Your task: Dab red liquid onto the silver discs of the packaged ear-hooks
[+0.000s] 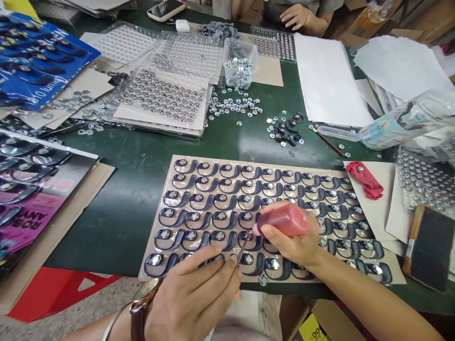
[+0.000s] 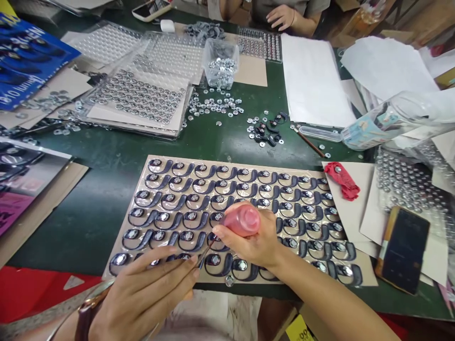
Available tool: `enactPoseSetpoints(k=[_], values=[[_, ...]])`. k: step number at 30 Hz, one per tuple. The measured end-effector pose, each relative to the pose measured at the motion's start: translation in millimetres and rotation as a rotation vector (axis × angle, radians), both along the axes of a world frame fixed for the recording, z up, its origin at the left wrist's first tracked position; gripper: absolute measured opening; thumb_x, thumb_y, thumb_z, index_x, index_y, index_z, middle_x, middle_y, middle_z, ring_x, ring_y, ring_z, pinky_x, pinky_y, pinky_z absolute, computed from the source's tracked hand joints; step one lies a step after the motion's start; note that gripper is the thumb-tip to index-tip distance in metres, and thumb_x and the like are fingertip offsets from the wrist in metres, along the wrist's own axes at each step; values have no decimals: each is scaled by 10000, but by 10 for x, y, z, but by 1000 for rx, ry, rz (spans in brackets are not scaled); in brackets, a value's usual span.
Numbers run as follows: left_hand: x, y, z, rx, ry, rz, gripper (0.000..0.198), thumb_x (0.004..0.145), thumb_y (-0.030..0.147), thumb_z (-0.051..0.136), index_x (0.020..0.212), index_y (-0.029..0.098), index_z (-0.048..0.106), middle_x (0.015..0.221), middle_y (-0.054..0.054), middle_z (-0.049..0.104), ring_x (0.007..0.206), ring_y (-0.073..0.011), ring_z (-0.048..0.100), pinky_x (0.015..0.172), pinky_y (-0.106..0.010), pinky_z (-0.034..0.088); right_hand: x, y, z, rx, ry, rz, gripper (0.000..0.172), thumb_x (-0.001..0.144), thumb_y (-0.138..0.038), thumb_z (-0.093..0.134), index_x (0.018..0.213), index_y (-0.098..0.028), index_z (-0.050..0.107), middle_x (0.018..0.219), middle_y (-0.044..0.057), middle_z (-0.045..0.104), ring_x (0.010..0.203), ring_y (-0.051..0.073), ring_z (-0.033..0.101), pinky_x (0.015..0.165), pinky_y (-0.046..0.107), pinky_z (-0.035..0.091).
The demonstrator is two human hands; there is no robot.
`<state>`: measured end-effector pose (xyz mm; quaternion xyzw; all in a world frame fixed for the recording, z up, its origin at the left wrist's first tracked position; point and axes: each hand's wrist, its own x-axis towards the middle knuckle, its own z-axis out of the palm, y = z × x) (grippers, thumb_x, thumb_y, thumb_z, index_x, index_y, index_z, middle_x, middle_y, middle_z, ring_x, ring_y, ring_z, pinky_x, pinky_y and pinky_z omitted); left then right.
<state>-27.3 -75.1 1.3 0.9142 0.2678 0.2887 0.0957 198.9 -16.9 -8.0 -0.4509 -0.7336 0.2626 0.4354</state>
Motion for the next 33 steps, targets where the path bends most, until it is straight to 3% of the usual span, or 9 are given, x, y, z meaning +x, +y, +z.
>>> enactPoseSetpoints(k=[9,12,18,33], values=[[28,-9,-47,185,86,-95,211,914,103,472,975,60,669,975,-99,712,960,-177,671,1129,-403,325,11,-13,-76,-46,-27,43,140,800,-346,632,792,-207,626,664,1,697,499,127,641,461,242,528],[39,-8,-44,180,67,-74,192,906,93,487,956,61,669,961,-97,715,972,-177,668,1126,-400,334,5,-15,-72,-53,-21,78,134,795,-326,644,844,-201,633,653,4,702,518,142,656,487,257,551],[25,-10,-41,174,84,-88,195,906,103,492,976,61,669,982,-99,714,989,-185,664,1120,-395,348,6,-8,-66,71,-83,11,82,805,-260,634,754,-197,621,695,25,704,509,137,651,449,247,518],[-1,-13,-49,129,62,-87,285,927,80,397,969,51,677,986,-107,711,1003,-189,659,1144,-406,293,45,-15,-79,39,-23,-62,51,782,-247,645,760,-206,623,683,-2,690,485,122,630,433,235,520]])
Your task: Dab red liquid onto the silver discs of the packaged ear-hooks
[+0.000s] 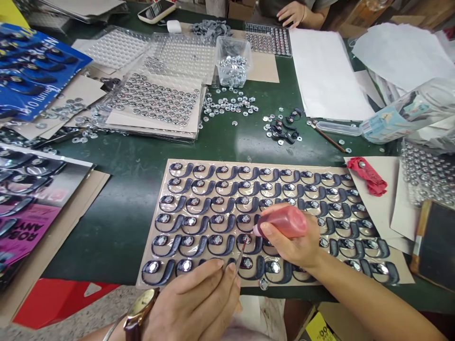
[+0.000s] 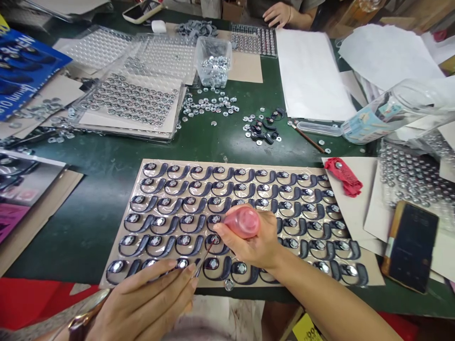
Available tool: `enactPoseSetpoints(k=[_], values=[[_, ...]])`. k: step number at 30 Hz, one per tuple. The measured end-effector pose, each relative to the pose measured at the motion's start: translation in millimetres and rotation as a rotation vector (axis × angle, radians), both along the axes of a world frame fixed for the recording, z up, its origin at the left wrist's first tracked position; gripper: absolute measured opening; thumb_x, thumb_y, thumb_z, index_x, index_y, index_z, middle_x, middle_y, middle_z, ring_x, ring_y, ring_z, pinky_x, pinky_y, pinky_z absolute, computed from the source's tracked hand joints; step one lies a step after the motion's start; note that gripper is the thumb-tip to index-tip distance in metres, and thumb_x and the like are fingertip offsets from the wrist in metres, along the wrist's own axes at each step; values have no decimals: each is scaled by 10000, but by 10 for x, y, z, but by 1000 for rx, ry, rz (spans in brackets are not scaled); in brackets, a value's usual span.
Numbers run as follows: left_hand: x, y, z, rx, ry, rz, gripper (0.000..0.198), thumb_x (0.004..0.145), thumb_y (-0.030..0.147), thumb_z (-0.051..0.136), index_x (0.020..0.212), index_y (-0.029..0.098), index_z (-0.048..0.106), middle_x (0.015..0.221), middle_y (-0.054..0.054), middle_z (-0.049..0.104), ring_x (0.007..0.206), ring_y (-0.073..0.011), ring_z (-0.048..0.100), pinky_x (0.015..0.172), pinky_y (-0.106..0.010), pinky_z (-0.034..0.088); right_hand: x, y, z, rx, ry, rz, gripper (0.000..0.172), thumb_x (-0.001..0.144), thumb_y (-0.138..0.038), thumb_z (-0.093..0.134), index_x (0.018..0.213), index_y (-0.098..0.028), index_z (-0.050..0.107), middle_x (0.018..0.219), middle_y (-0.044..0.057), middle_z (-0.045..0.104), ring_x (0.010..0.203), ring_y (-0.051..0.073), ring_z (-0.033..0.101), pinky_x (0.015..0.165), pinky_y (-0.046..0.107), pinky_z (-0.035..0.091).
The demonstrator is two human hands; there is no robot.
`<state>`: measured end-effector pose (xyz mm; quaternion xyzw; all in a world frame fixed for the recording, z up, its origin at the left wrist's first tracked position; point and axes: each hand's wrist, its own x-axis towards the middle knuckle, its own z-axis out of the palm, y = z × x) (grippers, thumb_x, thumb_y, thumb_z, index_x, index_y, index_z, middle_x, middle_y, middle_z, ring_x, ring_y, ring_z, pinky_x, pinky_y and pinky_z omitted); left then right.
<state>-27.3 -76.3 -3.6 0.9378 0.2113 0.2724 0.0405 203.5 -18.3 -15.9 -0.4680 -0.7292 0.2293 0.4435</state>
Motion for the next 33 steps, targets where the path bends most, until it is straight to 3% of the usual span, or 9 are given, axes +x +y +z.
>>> enactPoseSetpoints(k=[11,15,19,23,33], values=[[11,-6,6,-22,-24,16,288,933,79,390,962,58,675,987,-99,713,1020,-183,652,1147,-398,298,-14,10,-28,-16,-8,42,75,801,-271,634,758,-209,627,690,-2,688,481,113,618,436,237,512],[10,6,28,-97,-35,38,277,936,85,406,961,53,680,977,-92,716,1004,-169,657,1167,-383,258,18,0,-17,-15,-89,21,75,807,-244,620,739,-212,621,612,-17,661,475,121,611,451,248,510],[19,27,63,-181,-83,53,217,920,109,475,948,58,684,966,-78,718,987,-159,663,1148,-356,301,27,-3,7,9,-105,22,104,811,-233,607,708,-222,609,552,-30,630,468,125,602,437,244,497],[15,37,86,-203,-91,55,207,920,125,483,953,66,679,968,-73,718,993,-156,661,1112,-336,357,19,-3,15,-23,-56,26,107,820,-242,593,716,-220,609,556,-33,632,456,117,591,437,241,502],[-29,98,95,-261,-75,24,214,874,81,501,1022,54,654,1000,-78,711,980,-149,658,1116,-355,314,9,-17,10,20,-54,69,92,810,-241,615,726,-215,591,602,-17,651,511,130,631,462,240,522]])
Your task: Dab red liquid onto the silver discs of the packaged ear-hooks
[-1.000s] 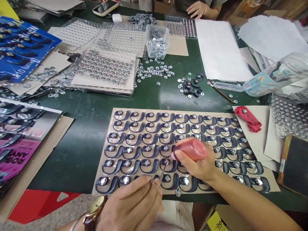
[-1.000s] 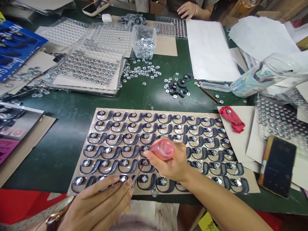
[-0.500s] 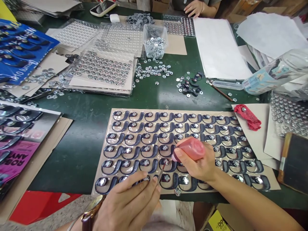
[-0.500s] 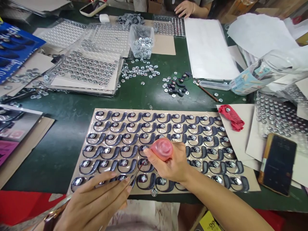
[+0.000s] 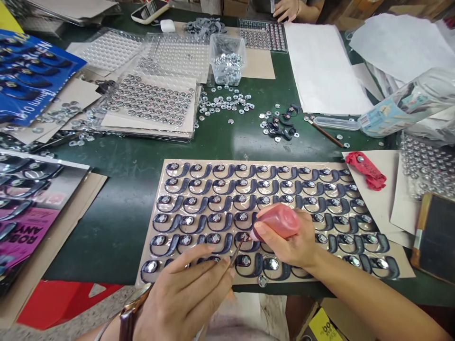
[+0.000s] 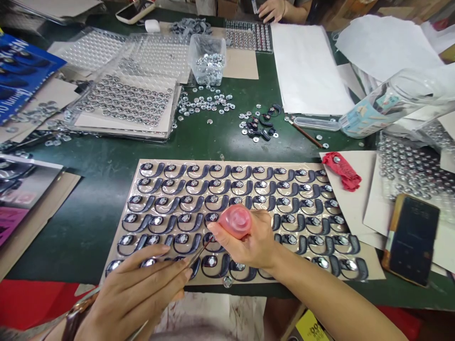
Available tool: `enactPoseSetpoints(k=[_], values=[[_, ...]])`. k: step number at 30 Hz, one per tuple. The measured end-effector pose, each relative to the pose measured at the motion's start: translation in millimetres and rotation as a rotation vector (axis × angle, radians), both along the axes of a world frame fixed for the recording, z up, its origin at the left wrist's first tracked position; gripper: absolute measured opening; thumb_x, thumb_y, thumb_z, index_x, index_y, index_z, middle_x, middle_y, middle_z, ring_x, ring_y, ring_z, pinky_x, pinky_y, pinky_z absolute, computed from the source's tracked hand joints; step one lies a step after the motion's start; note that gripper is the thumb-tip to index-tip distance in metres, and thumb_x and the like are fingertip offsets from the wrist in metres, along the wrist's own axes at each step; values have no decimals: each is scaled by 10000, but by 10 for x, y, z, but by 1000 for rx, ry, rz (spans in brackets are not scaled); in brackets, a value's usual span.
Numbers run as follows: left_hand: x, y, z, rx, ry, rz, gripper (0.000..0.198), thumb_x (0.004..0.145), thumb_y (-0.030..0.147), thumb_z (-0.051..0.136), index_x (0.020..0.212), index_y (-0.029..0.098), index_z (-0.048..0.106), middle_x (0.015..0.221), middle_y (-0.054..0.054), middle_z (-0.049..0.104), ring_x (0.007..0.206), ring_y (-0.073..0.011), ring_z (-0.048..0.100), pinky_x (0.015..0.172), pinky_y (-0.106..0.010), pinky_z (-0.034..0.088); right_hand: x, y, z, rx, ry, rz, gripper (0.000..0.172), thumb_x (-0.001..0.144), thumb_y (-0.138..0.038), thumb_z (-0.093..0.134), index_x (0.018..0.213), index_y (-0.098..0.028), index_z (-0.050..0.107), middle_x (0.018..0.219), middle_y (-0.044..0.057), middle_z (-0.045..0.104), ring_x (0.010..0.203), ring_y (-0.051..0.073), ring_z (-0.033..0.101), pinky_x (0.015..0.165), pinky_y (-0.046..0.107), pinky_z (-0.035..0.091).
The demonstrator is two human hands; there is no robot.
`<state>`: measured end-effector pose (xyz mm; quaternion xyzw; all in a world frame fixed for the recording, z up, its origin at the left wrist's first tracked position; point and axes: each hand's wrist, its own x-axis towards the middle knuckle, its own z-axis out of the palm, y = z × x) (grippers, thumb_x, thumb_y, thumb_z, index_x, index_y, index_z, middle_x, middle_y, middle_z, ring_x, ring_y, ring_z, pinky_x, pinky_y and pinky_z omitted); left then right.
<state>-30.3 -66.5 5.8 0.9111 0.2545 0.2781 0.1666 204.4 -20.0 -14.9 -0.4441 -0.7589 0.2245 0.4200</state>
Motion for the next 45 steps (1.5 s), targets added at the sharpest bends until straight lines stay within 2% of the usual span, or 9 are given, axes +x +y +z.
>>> enactPoseSetpoints(k=[8,14,17,21,25,28,32,39,45], values=[[-16,69,1,-110,-121,56,263,798,-7,487,991,82,641,997,-82,714,896,-144,672,1030,-402,392,-25,-27,-36,-16,114,80,142,762,-263,700,845,-222,592,663,-29,671,506,108,626,435,212,513],[-5,72,14,-73,-139,64,275,793,-11,497,1009,94,630,994,-69,718,878,-145,678,1012,-404,415,267,7,295,-451,293,82,214,823,-357,646,974,-205,636,736,13,697,577,149,668,541,266,560],[0,47,13,-48,-120,65,274,805,9,508,1036,94,627,992,-66,718,873,-147,678,1031,-411,405,461,78,442,-533,306,101,286,831,-450,614,979,-209,660,867,52,698,725,192,692,659,310,570],[-1,35,27,-42,-70,47,248,841,43,489,1041,82,630,993,-78,714,893,-143,674,1044,-399,400,512,207,461,-564,127,146,327,822,-513,595,857,-202,692,968,61,687,816,195,673,729,305,548],[-5,94,59,6,-57,53,228,882,73,477,1038,86,642,1008,-67,713,961,-130,662,1089,-361,358,344,328,347,-506,44,90,312,782,-505,641,787,-197,688,924,51,704,821,199,671,706,294,545],[4,170,61,56,-36,74,216,909,101,479,1044,76,646,1022,-70,710,1019,-136,643,1122,-357,308,199,373,227,-400,87,19,223,764,-409,692,720,-190,674,807,33,709,683,165,673,648,281,549],[49,246,16,95,-2,79,197,919,125,494,1018,66,654,1016,-72,709,1005,-151,649,1129,-369,295,70,377,80,-305,122,-5,151,762,-327,698,796,-187,654,635,-3,681,533,135,644,546,256,548],[74,189,-76,120,62,56,231,912,105,466,1041,49,649,1045,-95,694,1010,-173,648,1145,-387,289,-10,376,-60,-60,119,24,159,772,-332,675,741,-182,633,705,21,691,505,120,639,452,224,519],[85,183,-28,159,102,39,290,920,88,390,1036,50,653,1035,-98,698,1034,-182,643,1132,-392,330,-25,392,-51,-41,85,32,167,799,-350,650,770,-186,633,679,7,685,488,112,632,439,210,520]])
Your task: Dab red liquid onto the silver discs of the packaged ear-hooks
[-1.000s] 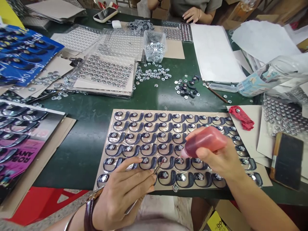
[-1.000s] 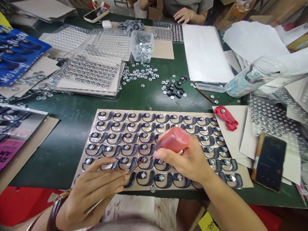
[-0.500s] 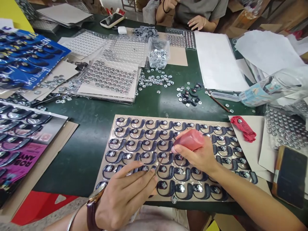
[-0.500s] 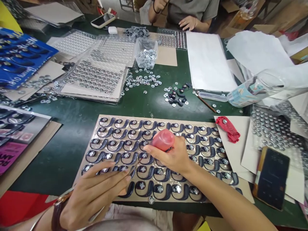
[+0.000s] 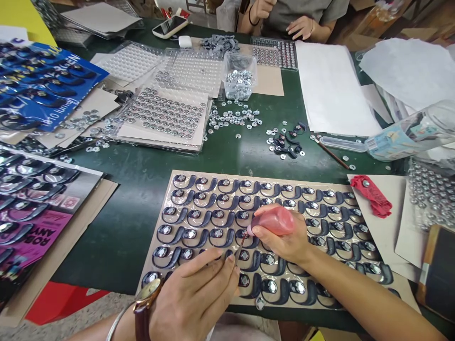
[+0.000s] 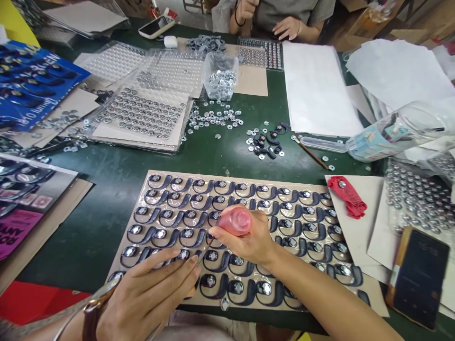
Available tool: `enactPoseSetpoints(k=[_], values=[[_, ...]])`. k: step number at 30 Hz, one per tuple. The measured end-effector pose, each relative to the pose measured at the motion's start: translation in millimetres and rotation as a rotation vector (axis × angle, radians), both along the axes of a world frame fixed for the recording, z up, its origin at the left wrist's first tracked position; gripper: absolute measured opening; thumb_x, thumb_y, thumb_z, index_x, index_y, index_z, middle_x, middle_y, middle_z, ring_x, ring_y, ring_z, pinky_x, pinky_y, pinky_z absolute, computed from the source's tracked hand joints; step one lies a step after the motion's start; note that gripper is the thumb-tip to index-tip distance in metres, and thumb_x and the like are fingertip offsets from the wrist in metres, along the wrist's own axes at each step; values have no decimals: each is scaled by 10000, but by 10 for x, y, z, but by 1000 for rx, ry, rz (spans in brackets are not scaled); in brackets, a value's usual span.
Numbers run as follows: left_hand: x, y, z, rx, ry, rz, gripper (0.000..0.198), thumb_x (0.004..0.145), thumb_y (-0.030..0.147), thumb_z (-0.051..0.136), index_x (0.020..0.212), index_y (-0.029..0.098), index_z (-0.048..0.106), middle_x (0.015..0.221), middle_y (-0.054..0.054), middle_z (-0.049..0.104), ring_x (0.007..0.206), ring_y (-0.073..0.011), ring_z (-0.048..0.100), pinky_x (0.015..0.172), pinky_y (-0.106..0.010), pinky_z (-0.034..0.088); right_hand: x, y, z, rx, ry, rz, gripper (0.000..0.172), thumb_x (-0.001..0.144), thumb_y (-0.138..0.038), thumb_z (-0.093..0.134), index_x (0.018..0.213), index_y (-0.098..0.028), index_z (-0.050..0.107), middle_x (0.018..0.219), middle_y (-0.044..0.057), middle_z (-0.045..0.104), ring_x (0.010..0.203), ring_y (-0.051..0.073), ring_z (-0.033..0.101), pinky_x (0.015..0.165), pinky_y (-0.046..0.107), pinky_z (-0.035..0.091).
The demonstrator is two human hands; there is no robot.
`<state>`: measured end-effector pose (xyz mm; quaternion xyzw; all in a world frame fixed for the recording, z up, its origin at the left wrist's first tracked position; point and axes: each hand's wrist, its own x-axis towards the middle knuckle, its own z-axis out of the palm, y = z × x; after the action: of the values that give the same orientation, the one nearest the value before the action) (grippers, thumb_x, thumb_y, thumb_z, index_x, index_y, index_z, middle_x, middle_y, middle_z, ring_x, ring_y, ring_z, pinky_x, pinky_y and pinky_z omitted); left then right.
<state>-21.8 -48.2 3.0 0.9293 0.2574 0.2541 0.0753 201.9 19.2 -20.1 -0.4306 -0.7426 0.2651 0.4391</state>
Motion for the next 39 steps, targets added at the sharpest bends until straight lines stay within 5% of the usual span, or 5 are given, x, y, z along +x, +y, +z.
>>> enactPoseSetpoints(k=[8,29,39], values=[[20,34,32,6,-26,11,370,944,90,302,1012,66,665,1013,-81,711,1014,-166,653,1131,-380,328,-13,5,3,69,-14,17,139,809,-303,651,738,-186,625,680,7,694,490,99,630,451,203,518],[-39,-67,-105,-69,-16,0,252,893,94,489,1094,44,633,1132,-99,662,1131,-204,584,1140,-409,296,45,-10,-16,-6,-16,-61,98,788,-267,660,730,-188,651,700,17,703,512,125,640,459,236,533],[-40,2,-43,-109,-54,-3,248,883,62,471,1063,48,641,1102,-97,674,1094,-184,603,1133,-415,297,43,10,7,38,-36,-59,138,805,-244,639,684,-182,617,645,17,684,508,131,631,453,242,514]])
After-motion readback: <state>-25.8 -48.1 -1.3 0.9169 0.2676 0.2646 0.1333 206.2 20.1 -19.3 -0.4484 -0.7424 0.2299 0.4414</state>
